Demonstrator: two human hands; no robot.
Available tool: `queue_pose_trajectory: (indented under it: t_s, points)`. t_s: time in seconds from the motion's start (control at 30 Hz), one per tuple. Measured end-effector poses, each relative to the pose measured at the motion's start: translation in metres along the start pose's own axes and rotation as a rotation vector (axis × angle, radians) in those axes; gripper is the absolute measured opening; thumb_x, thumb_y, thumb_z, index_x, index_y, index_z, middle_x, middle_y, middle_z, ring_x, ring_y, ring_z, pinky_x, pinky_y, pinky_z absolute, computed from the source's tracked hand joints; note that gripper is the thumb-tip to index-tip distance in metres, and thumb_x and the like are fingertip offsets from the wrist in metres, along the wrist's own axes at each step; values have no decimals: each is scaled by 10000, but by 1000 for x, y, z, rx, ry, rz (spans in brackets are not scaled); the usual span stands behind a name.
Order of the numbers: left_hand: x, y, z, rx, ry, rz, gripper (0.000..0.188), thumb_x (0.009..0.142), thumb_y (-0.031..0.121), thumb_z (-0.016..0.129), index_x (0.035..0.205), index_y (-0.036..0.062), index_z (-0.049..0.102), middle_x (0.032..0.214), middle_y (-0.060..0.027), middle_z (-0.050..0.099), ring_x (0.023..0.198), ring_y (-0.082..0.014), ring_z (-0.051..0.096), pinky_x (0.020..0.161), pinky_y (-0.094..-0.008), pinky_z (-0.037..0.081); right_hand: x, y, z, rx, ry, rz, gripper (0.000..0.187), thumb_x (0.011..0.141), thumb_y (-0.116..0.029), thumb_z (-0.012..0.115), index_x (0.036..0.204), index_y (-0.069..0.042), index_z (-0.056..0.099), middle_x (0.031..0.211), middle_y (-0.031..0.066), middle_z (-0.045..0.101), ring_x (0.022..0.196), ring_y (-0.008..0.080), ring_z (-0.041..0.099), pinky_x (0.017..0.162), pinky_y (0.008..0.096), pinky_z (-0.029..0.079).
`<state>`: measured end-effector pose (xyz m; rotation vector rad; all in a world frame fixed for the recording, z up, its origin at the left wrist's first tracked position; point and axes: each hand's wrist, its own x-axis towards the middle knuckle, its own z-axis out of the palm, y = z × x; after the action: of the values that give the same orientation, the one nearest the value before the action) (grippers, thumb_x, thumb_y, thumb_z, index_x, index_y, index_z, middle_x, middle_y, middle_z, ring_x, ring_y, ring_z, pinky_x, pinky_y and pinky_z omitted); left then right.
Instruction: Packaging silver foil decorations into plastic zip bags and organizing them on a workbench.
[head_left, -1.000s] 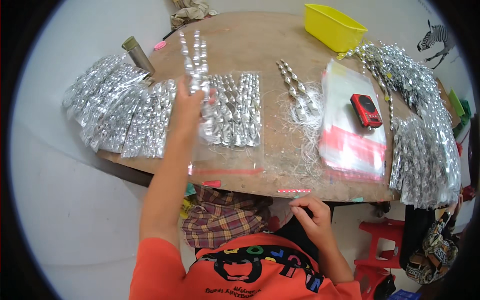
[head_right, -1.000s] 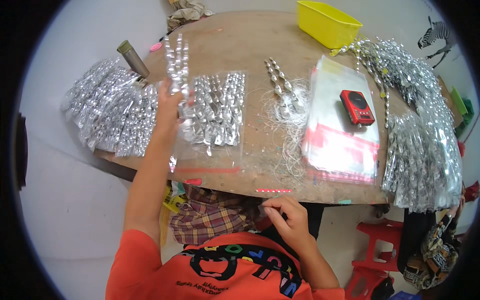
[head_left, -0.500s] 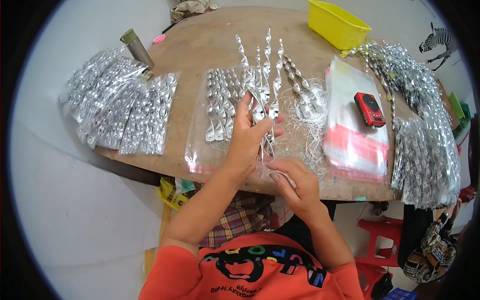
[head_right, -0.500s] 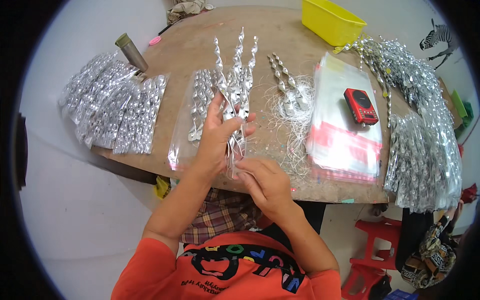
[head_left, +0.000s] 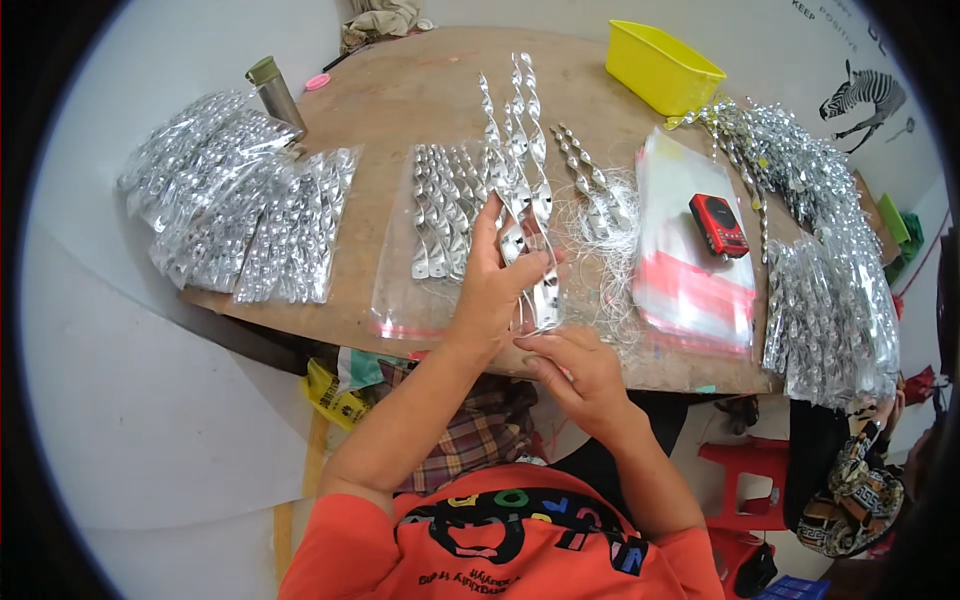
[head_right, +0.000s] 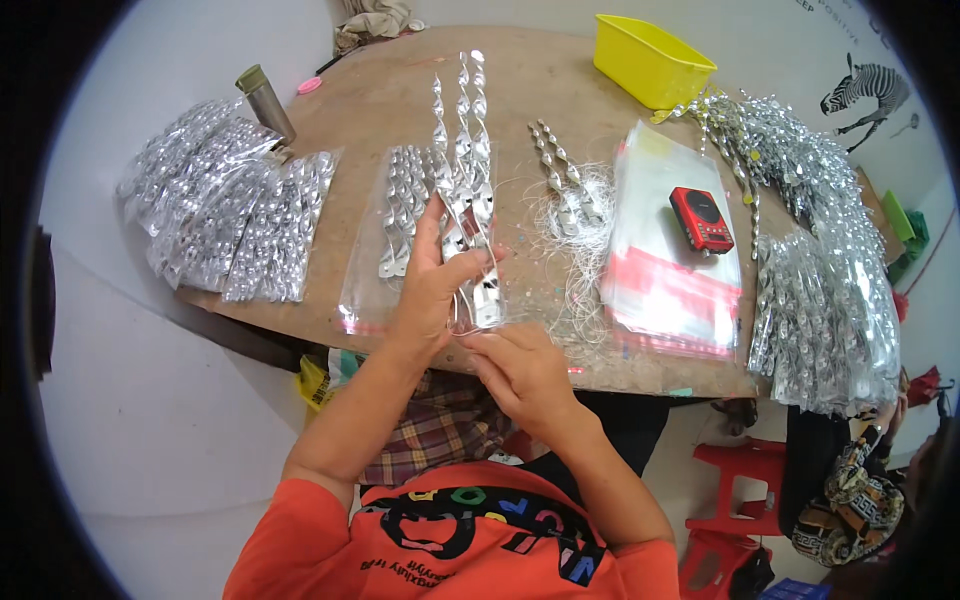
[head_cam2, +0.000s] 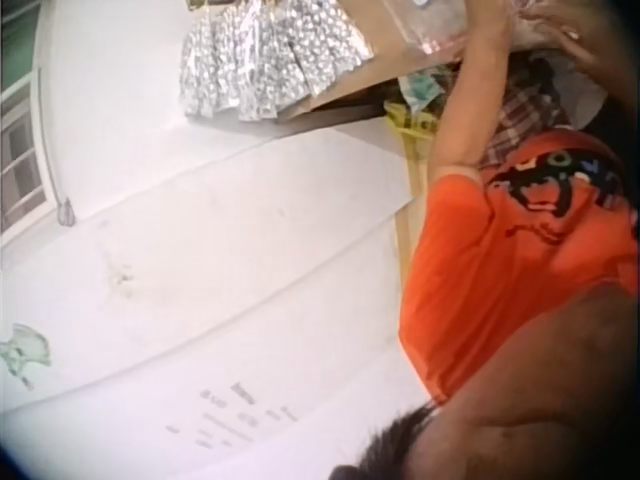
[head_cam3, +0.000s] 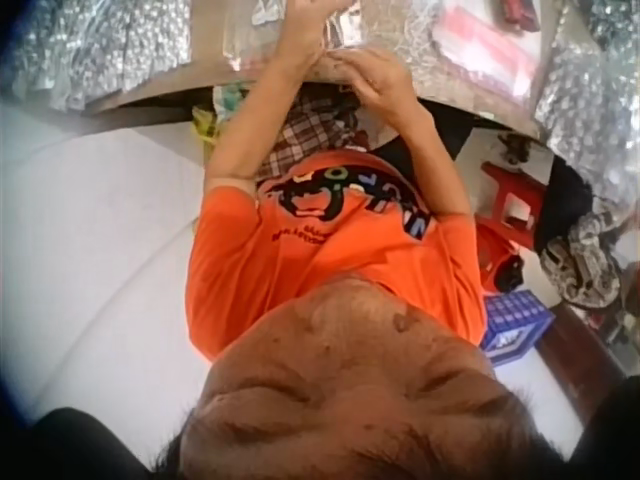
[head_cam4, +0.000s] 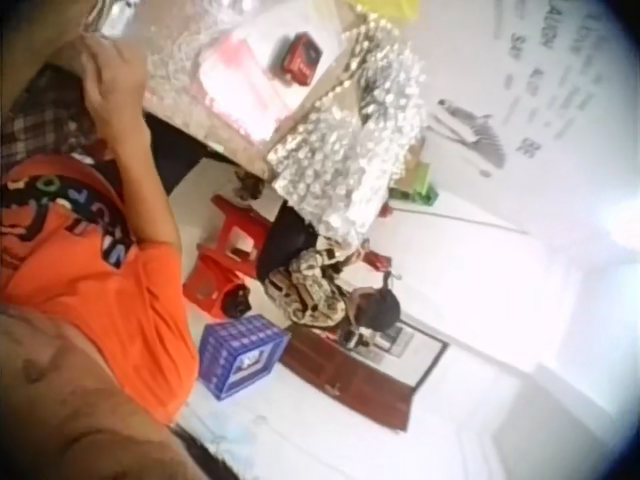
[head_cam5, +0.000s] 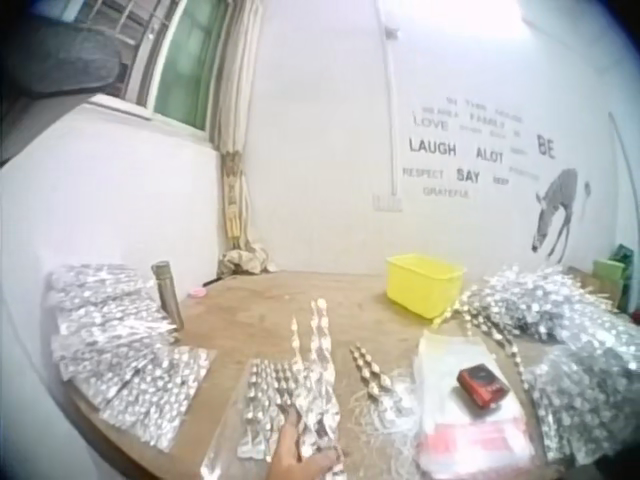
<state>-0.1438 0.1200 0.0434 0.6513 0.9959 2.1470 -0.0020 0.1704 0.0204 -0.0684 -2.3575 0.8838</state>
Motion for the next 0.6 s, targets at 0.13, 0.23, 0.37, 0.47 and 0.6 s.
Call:
queue_pose_trajectory:
  t_s: [0.13,0.23,0.37,0.47,0.6]
  points:
    - [16,11,-17,198,51,24,769,746,-27,581,1424,78,235,1146,-111,487,932,-212,591,777,-305,504,-8,-2,4,-11,-64,5,203,799,-78,632,1001,-72,650,872,87,638,821,270,590,725,354,447]
    - [58,3,-66,605,85,207,748,725,-23,580,1406,65,283,1232,-145,482,996,-247,580,846,-322,475,-23,9,5,-15,-168,29,159,800,-88,638,957,-69,655,889,91,644,833,270,596,735,352,450]
    - [88,11,-110,1202,87,257,726,709,17,597,1382,52,327,1278,-214,495,1075,-315,556,904,-343,437,-45,30,-8,16,-40,122,141,804,-79,634,941,-57,659,882,94,648,844,263,599,742,345,453]
    - [99,8,-159,1447,125,322,705,732,60,612,1378,55,331,1219,-232,534,1065,-346,559,906,-350,430,-48,36,-25,27,-2,209,140,809,-65,624,943,-46,660,877,96,650,844,255,601,743,339,455]
    - [91,21,-135,1634,126,147,676,755,146,649,1361,62,362,1200,-228,551,1071,-348,560,902,-384,429,-55,50,-50,-26,146,335,134,827,-32,591,944,-23,657,876,97,650,825,214,599,738,315,453]
